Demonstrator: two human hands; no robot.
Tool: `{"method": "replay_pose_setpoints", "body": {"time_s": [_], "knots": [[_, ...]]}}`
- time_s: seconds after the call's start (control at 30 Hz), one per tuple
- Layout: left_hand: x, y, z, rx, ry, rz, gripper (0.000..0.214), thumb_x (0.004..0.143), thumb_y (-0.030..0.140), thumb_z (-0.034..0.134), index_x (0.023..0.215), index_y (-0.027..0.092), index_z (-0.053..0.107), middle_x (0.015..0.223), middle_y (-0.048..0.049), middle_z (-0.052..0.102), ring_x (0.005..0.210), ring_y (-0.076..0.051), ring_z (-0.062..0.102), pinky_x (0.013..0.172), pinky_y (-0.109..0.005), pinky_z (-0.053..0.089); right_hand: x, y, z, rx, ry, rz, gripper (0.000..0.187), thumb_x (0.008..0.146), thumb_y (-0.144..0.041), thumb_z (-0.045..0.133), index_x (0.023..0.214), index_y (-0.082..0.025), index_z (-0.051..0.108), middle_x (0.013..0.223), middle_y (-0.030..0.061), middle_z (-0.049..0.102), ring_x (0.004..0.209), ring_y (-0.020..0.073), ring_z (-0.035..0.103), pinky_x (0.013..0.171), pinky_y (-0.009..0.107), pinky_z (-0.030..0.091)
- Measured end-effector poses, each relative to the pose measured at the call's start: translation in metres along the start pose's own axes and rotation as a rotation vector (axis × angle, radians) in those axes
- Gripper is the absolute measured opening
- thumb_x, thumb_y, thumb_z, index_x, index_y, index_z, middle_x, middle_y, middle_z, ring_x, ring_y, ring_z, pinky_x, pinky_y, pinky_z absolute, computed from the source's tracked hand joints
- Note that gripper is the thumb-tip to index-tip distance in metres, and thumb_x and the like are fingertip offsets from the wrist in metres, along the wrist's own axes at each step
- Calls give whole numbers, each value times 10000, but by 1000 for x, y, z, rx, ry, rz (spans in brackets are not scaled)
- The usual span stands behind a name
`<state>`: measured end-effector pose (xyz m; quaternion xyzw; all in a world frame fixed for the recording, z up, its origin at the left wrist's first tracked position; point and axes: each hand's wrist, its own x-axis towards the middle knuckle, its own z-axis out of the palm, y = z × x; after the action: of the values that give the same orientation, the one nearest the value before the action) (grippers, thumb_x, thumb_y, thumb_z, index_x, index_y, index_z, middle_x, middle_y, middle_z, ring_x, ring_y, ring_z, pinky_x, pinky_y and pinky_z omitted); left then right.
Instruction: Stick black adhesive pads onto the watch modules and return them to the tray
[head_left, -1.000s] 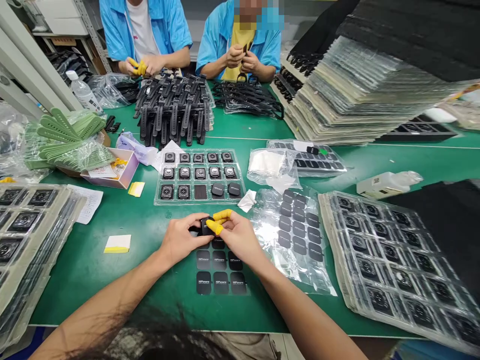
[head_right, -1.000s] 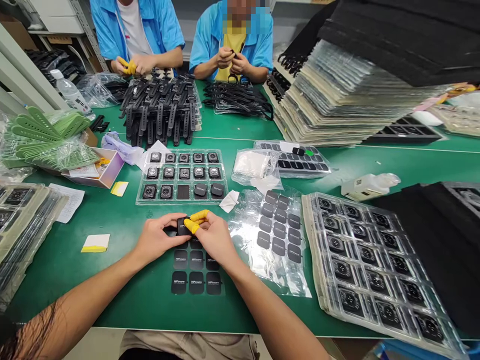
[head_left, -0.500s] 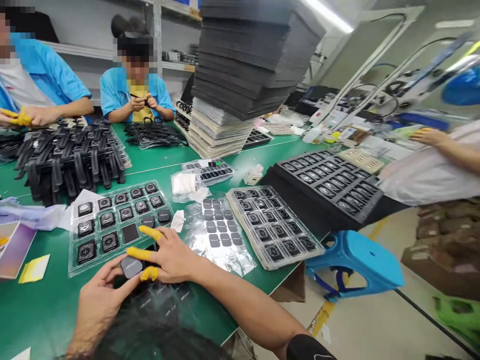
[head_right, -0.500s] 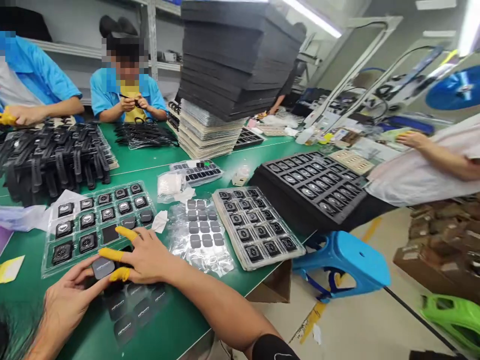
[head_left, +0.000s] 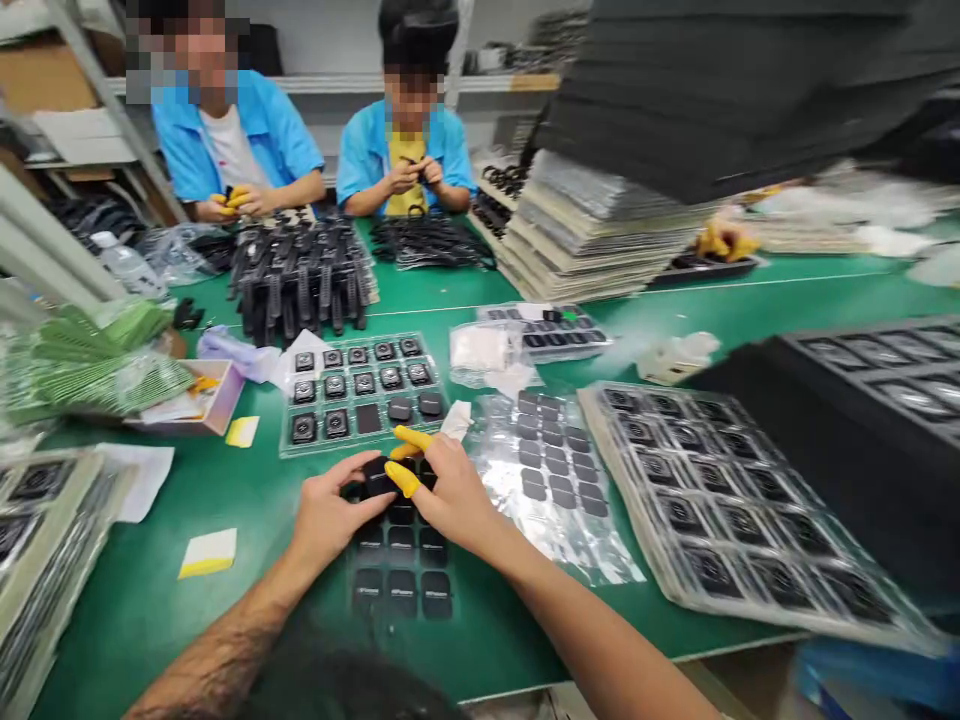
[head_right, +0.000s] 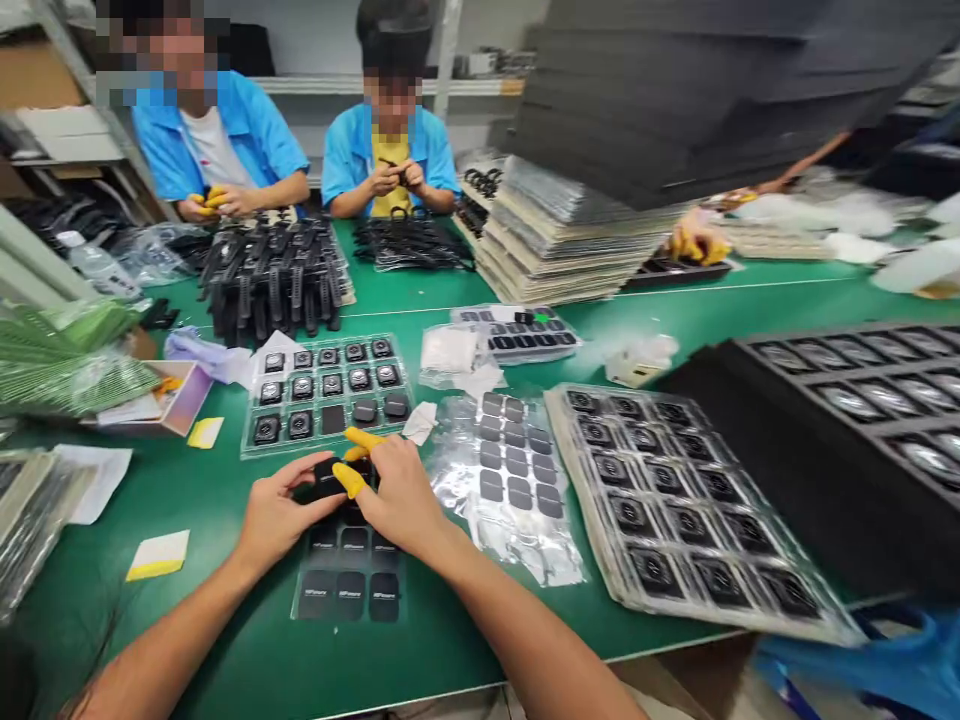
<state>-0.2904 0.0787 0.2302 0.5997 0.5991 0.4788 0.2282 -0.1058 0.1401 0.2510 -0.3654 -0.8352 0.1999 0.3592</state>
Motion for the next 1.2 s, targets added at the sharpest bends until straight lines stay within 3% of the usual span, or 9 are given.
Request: {"method": "replay_pose_setpoints", "body": {"time_s": [0.13, 0.23, 0.33, 0.47, 0.63, 0.77, 1.03, 1.13, 1.2], "knots": [[-2, 0, 2, 7, -29, 33, 507, 727, 274, 823, 1220, 241, 706, 968, -11, 798, 859, -198, 746, 855, -324, 600, -4, 1, 13, 324, -74, 253, 369, 828, -371, 694, 1169, -232, 675, 967, 47, 706, 844, 198, 602, 811, 365, 488], [-3, 1, 2, -18, -57, -14, 630, 750, 298, 820, 1341, 265, 605, 981, 3, 805, 939, -214, 758, 927, -361, 584, 15, 15, 12, 490, 53, 324, 399, 793, -455, 719, 1107, -212, 688, 943, 44, 704, 771, 168, 581, 744, 320, 483], [-3, 0, 4, -40, -73, -35, 469, 830, 241, 735, 1286, 247, 625, 986, 4, 809, 985, -215, 759, 977, -383, 568, 54, 30, 10, 336, 107, 301, 404, 824, -445, 670, 1155, -213, 686, 910, 31, 703, 697, 147, 560, 678, 295, 464], [-3, -1, 5, -45, -92, 40, 255, 878, 188, 651, 1123, 215, 717, 995, -9, 807, 990, -224, 761, 983, -380, 581, 101, 34, 24, -110, -68, 233, 293, 880, -321, 596, 1133, -230, 712, 855, 14, 721, 659, 150, 572, 687, 303, 465], [-4, -2, 5, -59, -61, 59, 244, 883, 180, 628, 1100, 229, 730, 1010, -13, 804, 1007, -241, 758, 979, -388, 591, 112, 27, 35, -332, -108, 80, 199, 869, -309, 644, 989, -198, 758, 1059, 126, 678, 1047, 288, 572, 867, 392, 459], [-4, -3, 4, -70, -54, 77, 262, 881, 160, 616, 1113, 219, 721, 1002, -14, 804, 997, -240, 757, 953, -398, 595, 110, 29, 34, -547, -124, 19, 235, 936, -316, 565, 1012, -188, 746, 1037, 130, 644, 1040, 287, 562, 844, 381, 452], [-4, -7, 6, -51, -51, 108, 268, 865, 144, 625, 1101, 230, 719, 1008, -23, 800, 984, -250, 757, 931, -414, 603, 110, 23, 34, -536, -254, 30, 378, 898, -488, 656, 1146, -207, 701, 1096, 111, 615, 1018, 272, 609, 899, 418, 444], [-5, -6, 7, -43, -57, 120, 259, 870, 149, 621, 1098, 224, 720, 1016, -22, 797, 991, -245, 753, 939, -396, 597, 119, 22, 22, -346, -356, 111, 446, 821, -478, 747, 1166, -199, 700, 1090, 109, 635, 974, 258, 629, 866, 397, 474], [-6, -6, 6, -36, -66, 124, 256, 876, 151, 614, 1099, 216, 720, 1021, -25, 796, 997, -240, 751, 948, -383, 591, 124, 18, 18, -190, -282, 134, 429, 833, -475, 734, 1152, -188, 710, 1056, 98, 656, 945, 239, 634, 853, 372, 486]]}}
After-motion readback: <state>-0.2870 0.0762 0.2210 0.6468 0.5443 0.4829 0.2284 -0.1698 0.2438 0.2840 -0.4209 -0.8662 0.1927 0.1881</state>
